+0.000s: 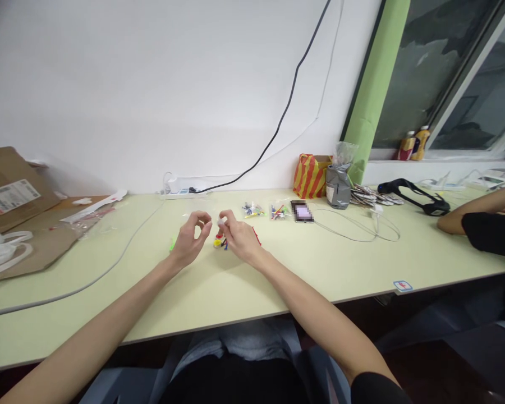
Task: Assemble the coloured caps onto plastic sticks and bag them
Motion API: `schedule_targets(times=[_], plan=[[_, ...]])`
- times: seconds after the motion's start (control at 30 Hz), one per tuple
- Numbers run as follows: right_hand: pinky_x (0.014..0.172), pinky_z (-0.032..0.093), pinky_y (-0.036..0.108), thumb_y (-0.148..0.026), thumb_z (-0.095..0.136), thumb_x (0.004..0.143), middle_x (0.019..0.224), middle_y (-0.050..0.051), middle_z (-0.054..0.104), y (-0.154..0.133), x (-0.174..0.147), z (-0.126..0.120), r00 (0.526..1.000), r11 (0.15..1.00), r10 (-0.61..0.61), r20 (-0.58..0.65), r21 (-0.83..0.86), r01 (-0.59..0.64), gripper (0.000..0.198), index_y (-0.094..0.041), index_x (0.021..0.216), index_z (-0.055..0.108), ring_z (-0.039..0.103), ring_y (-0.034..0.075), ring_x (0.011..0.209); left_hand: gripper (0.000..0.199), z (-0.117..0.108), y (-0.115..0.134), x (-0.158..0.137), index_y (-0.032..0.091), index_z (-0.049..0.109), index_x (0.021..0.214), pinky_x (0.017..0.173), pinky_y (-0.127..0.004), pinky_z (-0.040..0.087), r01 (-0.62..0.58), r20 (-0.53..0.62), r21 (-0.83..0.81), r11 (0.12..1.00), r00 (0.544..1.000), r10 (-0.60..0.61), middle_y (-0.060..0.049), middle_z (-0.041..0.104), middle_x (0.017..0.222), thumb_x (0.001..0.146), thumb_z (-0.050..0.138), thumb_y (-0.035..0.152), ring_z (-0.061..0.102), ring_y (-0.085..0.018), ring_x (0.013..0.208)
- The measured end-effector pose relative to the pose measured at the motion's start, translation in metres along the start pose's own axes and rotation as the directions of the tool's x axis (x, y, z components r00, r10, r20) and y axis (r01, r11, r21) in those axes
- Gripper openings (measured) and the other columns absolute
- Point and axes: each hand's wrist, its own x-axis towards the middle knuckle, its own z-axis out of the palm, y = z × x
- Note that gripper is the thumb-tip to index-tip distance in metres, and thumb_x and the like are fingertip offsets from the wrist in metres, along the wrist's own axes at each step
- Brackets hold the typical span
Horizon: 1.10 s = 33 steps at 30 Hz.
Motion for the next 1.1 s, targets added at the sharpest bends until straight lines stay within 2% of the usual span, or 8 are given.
schedule_targets(times=[0.13,0.27,0.37,0.53,0.73,0.9,1.0,1.1], plan=[[0.076,0.047,0.029,-0.031,0.036,0.103,0.088,0.001,0.07,0.004,0.001,-0.004,1.0,0.993,-0.003,0.02,0.117,0.001,0.013,-0.026,0.115,0.037,0.067,0.017,0.08,0.03,0.003,-0.005,-0.001,0.024,0.046,0.129,0.083,-0.031,0.048,-0.018,0.173,-0.015,1.0,0.985,0.02,-0.005,0.06,0.106,0.101,0.044,0.034,0.059,-0.016,0.093],[0.075,0.048,0.03,-0.032,0.037,0.102,0.087,0.0,0.065,0.005,0.0,-0.001,0.999,0.967,-0.029,0.043,0.256,0.017,0.011,-0.025,0.109,0.033,0.064,0.017,0.076,0.027,0.003,0.0,-0.002,0.023,0.049,0.125,0.087,-0.032,0.047,0.004,0.27,-0.072,0.997,0.963,0.016,-0.006,0.059,0.111,0.102,0.042,0.036,0.059,-0.017,0.095],[0.077,0.048,0.032,-0.032,0.037,0.102,0.087,0.0,0.062,0.005,-0.001,0.003,0.996,0.945,-0.056,0.063,0.326,0.032,0.011,-0.025,0.107,0.031,0.061,0.016,0.077,0.025,0.002,0.003,-0.003,0.022,0.05,0.12,0.086,-0.032,0.047,0.035,0.276,-0.092,0.995,0.961,-0.008,-0.006,0.059,0.109,0.103,0.04,0.038,0.059,-0.017,0.093],[0.081,0.048,0.032,-0.037,0.036,0.103,0.091,0.001,0.06,0.004,-0.001,0.002,0.983,0.922,-0.064,0.169,0.387,-0.006,0.012,-0.025,0.102,0.034,0.057,0.015,0.081,0.023,0.001,0.006,-0.005,0.021,0.052,0.107,0.079,-0.03,0.045,0.042,0.304,-0.068,0.997,0.953,-0.02,-0.003,0.059,0.096,0.103,0.038,0.04,0.056,-0.015,0.082],[0.083,0.048,0.033,-0.051,0.045,0.1,0.081,0.0,0.06,-0.002,0.002,-0.003,0.975,0.819,-0.05,0.215,0.568,-0.083,0.027,-0.025,0.1,0.04,0.06,0.017,0.081,0.026,0.003,0.008,-0.004,0.021,0.049,0.097,0.07,-0.028,0.042,0.016,0.224,0.083,0.996,0.974,-0.035,-0.002,0.058,0.085,0.104,0.032,0.039,0.055,-0.016,0.075],[0.07,0.049,0.029,-0.058,0.048,0.097,0.069,-0.002,0.06,-0.005,0.006,-0.007,0.972,0.745,-0.058,0.229,0.658,-0.111,0.035,-0.024,0.093,0.043,0.062,0.016,0.068,0.025,0.008,0.007,-0.002,0.021,0.046,0.088,0.069,-0.031,0.042,-0.119,0.149,0.3,0.946,0.986,0.076,-0.004,0.058,0.08,0.102,0.034,0.038,0.056,-0.019,0.073],[0.062,0.047,0.026,-0.06,0.049,0.096,0.066,-0.003,0.06,-0.004,0.007,-0.009,0.968,0.732,-0.051,0.246,0.669,-0.131,0.038,-0.023,0.09,0.044,0.061,0.015,0.062,0.024,0.015,0.008,-0.006,0.023,0.042,0.085,0.066,-0.03,0.042,-0.075,0.178,0.244,0.967,0.984,0.031,-0.002,0.06,0.077,0.103,0.031,0.035,0.057,-0.018,0.07],[0.055,0.042,0.024,-0.061,0.051,0.094,0.06,-0.005,0.058,-0.001,0.008,-0.012,0.958,0.732,-0.043,0.282,0.662,-0.162,0.039,-0.023,0.087,0.043,0.054,0.012,0.052,0.023,0.02,0.009,-0.009,0.023,0.041,0.087,0.066,-0.028,0.042,-0.015,0.221,0.157,0.987,0.975,-0.021,0.0,0.062,0.078,0.103,0.029,0.034,0.058,-0.017,0.069]])
